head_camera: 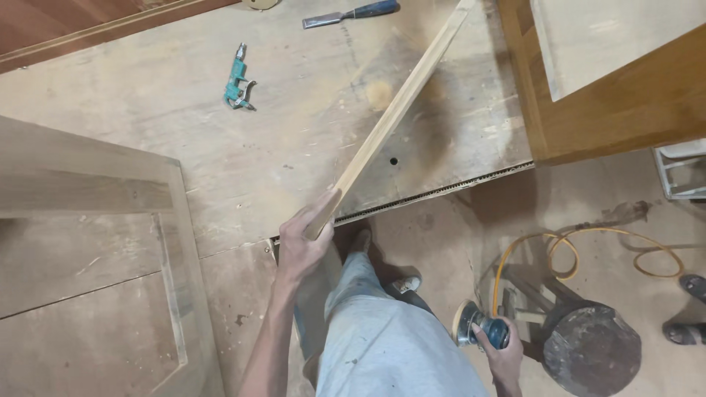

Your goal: The person sands the surface and edges of a wooden board using a power sander.

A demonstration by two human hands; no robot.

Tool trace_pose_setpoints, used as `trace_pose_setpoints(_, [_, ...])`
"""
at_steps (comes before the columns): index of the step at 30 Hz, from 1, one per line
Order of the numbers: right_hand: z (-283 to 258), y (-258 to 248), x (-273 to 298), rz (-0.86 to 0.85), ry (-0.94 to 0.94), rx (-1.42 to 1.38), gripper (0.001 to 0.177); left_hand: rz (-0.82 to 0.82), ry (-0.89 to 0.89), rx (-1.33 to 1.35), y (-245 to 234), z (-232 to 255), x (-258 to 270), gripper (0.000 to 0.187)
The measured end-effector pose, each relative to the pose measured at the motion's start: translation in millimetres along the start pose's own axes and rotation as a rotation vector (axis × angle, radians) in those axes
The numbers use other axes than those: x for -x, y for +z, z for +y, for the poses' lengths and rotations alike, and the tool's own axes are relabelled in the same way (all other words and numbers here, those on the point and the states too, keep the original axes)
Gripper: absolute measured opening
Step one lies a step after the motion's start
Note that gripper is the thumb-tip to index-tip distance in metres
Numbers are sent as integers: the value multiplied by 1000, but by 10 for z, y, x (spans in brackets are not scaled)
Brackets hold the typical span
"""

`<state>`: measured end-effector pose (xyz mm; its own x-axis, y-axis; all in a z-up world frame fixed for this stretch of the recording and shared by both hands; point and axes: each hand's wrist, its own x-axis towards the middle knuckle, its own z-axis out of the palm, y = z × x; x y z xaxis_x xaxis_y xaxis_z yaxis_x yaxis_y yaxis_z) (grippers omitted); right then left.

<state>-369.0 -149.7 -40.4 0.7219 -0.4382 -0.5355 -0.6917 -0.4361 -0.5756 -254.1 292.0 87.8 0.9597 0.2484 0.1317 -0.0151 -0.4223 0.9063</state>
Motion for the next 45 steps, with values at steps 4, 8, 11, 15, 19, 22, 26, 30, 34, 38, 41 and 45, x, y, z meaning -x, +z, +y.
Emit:
trace_pose_setpoints(4, [-196, 76, 40, 0, 55, 8, 63, -80, 144, -131, -64, -164, -56, 62])
trace_pose_setpoints(8, [-2, 184, -42, -11, -27, 30, 49, -363, 84, -246, -118, -145, -278, 81])
trace_pose_setpoints(11, [-58, 238, -4, -26, -21, 22, 52, -449, 37, -196, -34, -14, -687, 80])
trace_pose_setpoints(15, [-80, 327, 93, -38, 23, 23, 58, -500, -199, -122, 337, 109, -1372, 76])
trace_pose_setpoints(19, [55, 447, 179, 5, 6, -3, 54, -605, 98, 13, 684, -244, -1462, 88])
trace_pose_setpoints(22, [208, 583, 364, 46, 11, -61, 61, -688, 81, -79, 792, -84, -1145, 97])
trace_pose_setpoints(26, [201, 652, 664, 92, 89, -42, 61, -822, 219, -248, 982, 99, -539, 98])
trace_pose_setpoints(30, [291, 725, 819, 116, 61, -95, 62, -810, 706, -892, 1115, -205, -138, 84])
trace_pose_setpoints(34, [454, 815, 921, 144, -66, -74, 59, -899, 803, -906, 1166, -201, -255, 112])
trace_pose_setpoints(38, [346, 775, 937, 89, -73, -44, 58, -936, 887, -841, 1395, -325, -201, 101])
trace_pose_setpoints(41, [358, 839, 693, 90, -116, -39, 60, -846, 1041, -984, 1737, -577, -136, 89])
trace_pose_setpoints(45, [402, 1016, 399, 191, 39, -251, 80, -909, 946, -979, 2109, -927, 28, 92])
